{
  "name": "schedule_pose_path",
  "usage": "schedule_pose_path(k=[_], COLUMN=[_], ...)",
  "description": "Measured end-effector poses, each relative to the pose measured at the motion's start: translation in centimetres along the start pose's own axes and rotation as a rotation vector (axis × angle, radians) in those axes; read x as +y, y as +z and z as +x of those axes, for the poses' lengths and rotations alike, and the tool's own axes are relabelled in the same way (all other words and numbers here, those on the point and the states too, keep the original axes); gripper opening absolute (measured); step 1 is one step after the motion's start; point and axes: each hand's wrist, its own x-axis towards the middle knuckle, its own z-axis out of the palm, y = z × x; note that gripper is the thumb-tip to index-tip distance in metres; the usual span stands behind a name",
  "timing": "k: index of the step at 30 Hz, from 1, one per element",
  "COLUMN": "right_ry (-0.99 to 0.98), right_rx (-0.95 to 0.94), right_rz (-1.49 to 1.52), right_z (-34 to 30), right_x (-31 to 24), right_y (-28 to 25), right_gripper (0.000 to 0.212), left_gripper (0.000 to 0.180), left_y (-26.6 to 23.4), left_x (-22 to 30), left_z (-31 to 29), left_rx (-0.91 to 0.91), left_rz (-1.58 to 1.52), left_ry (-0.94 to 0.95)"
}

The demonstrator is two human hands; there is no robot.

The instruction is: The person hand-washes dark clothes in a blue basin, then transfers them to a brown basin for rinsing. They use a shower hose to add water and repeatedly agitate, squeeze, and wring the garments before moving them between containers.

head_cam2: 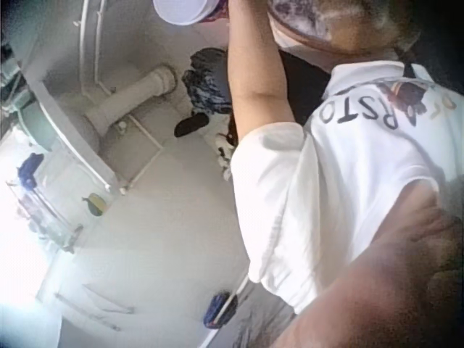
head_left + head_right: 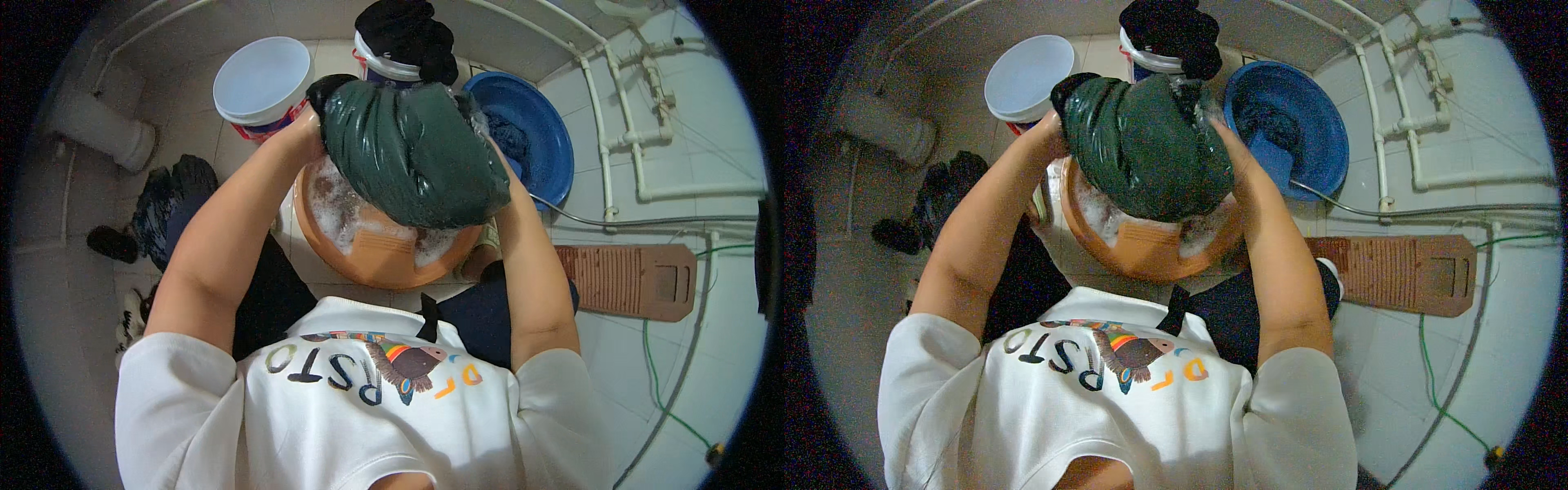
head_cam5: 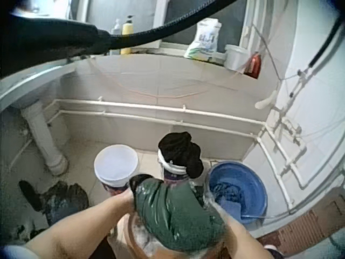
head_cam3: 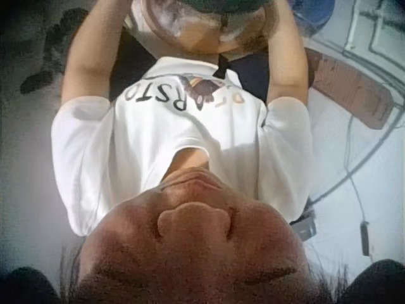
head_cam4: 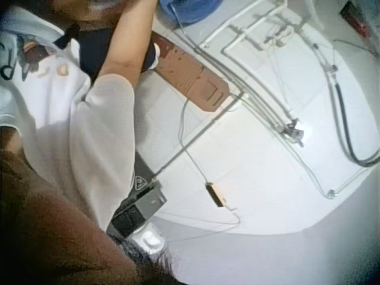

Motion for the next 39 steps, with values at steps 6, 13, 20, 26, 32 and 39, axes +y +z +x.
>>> schedule_pose_path(k=[6, 13, 20, 26, 32, 39], right_ry=[-0.322, -0.071, -0.112, -0.286, -0.2, -0.143], right_rx=[0.035, 0.072, 0.134, 0.039, -0.071, -0.166], right_rz=[-0.647, -1.198, -0.955, -1.377, -1.492, -1.476], right_z=[1.0, 2.5, 3.1, -0.4, -0.5, -0.3], right_x=[2.7, 3.2, 10.7, 8.8, 9.4, 10.1], right_y=[0.3, 3.4, 1.3, 4.9, 5.8, 6.3], right_gripper=[0.037, 0.032, 0.033, 0.031, 0.018, 0.012], left_gripper=[0.033, 0.024, 0.024, 0.025, 0.023, 0.022], left_y=[-1.2, -2.0, 1.8, 3.2, 3.0, 2.7], left_x=[-2.8, -5.9, -5.9, -6.3, -8.0, -9.0], left_z=[2.8, 5.5, 3.3, 1.2, 1.7, 1.2], left_rx=[-0.044, 0.022, 0.174, 0.135, 0.145, 0.067], left_rz=[0.557, 0.968, 1.484, 1.628, 1.727, 1.762], left_ry=[0.221, 0.483, 0.269, 0.167, 0.182, 0.188])
